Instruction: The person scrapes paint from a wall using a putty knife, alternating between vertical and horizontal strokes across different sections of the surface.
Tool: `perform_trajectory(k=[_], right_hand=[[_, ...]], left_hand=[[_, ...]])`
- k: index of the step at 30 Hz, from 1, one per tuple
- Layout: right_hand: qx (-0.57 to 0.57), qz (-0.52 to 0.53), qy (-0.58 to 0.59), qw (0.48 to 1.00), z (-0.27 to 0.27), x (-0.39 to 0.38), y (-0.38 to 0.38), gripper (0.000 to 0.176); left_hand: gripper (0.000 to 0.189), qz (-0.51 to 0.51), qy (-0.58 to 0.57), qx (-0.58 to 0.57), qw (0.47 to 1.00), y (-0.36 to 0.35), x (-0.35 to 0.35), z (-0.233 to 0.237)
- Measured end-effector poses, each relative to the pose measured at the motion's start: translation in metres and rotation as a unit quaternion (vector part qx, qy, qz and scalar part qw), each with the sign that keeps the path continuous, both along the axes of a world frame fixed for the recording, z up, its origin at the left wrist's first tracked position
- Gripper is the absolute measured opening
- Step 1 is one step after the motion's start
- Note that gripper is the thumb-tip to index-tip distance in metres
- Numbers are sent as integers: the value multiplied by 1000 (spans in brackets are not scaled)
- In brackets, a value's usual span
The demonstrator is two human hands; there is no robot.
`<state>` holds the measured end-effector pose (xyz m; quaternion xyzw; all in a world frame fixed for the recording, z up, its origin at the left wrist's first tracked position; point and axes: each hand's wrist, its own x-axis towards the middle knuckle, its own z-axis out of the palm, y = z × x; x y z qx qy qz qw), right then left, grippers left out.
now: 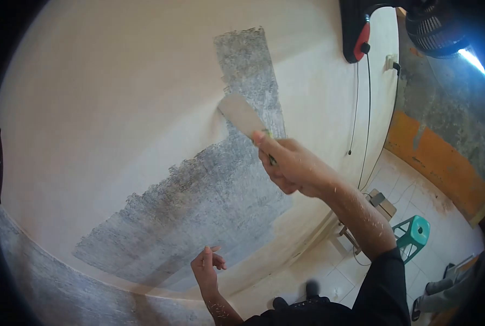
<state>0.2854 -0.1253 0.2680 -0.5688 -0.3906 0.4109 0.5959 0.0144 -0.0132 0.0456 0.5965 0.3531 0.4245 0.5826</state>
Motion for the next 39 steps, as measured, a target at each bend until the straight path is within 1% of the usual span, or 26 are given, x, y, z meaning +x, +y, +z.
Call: perform_trajectory(k=[1, 3, 4, 7, 8, 10, 13, 14, 15, 17, 20, 21, 24, 27, 29, 30, 31, 34, 35, 36, 39], right_hand=[[-11, 3, 10, 1000, 1, -2, 0, 53], [-9, -23, -1, 1000, 3, -2, -6, 53], [-13, -37, 3, 999, -4, -5, -11, 53], [-12, -35, 2, 999, -34, 1, -6, 53], [28, -52, -29, 998, -21, -3, 0, 53], [20, -28, -26, 999, 3, -1, -5, 53], [-21, -46, -5, 999, -22, 3, -7, 52], [-31, -49, -6, 998, -20, 3, -8, 52], [-7, -41, -31, 999, -12, 4, -4, 53], [39, -24, -63, 997, 23, -1, 6, 55], [-18, -24, -36, 999, 1, -18, 3, 56], [-7, -38, -39, 998, -10, -13, 7, 56], [-22, -45, -50, 997, -9, -11, 9, 56], [-4, -3, -32, 999, -6, -8, 0, 54], [47, 32, 45, 997, -19, -8, -1, 52], [73, 52, 82, 993, -29, -7, 2, 51], [113, 126, 165, 972, -46, 3, 1, 46], [205, 187, 262, 924, -82, 9, 11, 44], [270, 260, 324, 869, -102, 1, 19, 43], [280, 266, 354, 852, -111, -3, 24, 43], [313, 297, 380, 818, -123, -7, 40, 40]], left_hand=[[46, 9, -1, -6, 1000, -1, -5, -1], [46, 17, 0, 2, 1000, 3, -3, -1], [47, 19, 10, 1, 1000, -1, -8, -4], [48, 12, 29, 11, 999, -4, -6, -6], [48, 9, 34, 12, 999, -5, -9, -6], [48, -2, 35, 15, 999, -5, -8, -8], [47, -2, 29, -6, 1000, -8, -11, -9], [47, -9, 25, -8, 1000, -6, -7, -13], [47, -14, 26, -12, 999, -7, -8, -18], [46, -30, 22, -17, 999, -8, -7, -21], [45, -34, 15, -18, 999, -6, -17, -19], [45, -26, 12, -15, 999, -5, -19, -19], [44, -23, 20, -20, 999, -1, -23, -22], [44, -47, 49, -22, 997, -1, -14, -21], [43, -68, 66, -21, 995, -2, -12, -24], [43, -77, 67, -20, 995, -3, -10, -26], [43, -84, 65, -16, 994, -3, -7, -26], [42, -74, 83, -31, 993, -9, -4, -21], [42, -75, 96, -40, 992, -12, 0, -23], [42, -73, 108, -47, 990, -13, 1, -25], [43, -61, 120, -54, 989, -14, 1, -24]])
